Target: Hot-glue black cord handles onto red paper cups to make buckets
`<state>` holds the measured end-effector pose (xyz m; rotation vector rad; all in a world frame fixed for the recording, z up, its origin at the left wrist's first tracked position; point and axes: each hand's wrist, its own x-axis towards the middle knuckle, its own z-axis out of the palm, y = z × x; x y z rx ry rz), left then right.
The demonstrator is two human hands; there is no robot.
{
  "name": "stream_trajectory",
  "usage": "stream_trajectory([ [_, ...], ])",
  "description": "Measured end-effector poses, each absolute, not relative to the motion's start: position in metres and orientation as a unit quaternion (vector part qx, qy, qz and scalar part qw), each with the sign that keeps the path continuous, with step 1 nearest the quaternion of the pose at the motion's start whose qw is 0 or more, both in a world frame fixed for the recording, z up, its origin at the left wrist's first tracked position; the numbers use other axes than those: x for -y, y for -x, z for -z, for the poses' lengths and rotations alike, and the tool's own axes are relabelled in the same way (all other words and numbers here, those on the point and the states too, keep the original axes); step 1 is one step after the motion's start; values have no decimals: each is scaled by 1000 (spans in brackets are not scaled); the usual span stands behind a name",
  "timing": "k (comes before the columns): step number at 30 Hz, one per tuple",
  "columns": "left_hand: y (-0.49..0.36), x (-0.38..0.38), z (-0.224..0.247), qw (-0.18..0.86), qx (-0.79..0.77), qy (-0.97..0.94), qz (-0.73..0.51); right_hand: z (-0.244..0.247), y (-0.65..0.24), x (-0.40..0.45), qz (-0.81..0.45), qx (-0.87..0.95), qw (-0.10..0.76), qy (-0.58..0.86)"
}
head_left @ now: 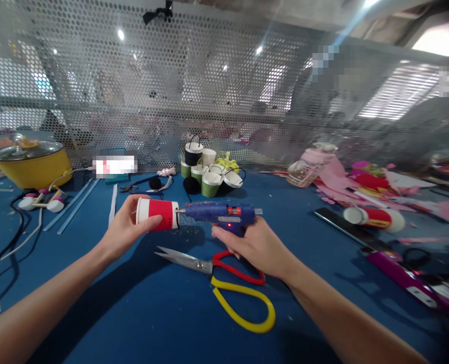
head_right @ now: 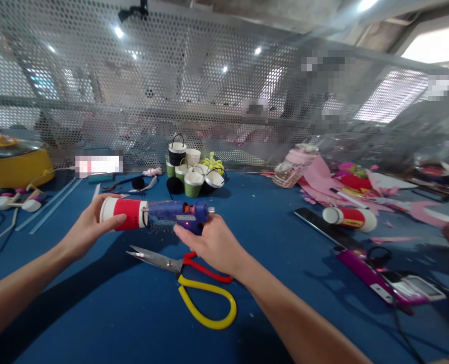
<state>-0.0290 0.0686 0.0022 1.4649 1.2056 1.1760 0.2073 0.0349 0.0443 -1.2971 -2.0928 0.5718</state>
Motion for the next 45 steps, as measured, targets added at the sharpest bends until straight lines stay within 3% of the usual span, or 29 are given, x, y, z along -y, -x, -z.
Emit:
stream_trajectory([
  [8, 27, -67, -5, 438, -490, -587, -473, -43, -209, -36, -200, 788, 310, 493],
  [32, 29, -69, 1, 520, -438, -545, -490, -38, -216, -45, -414, 695, 342, 478],
  [45, 30, -70, 1, 509, -456, -534, -498, -46, -209, -33, -269, 780, 312, 472],
])
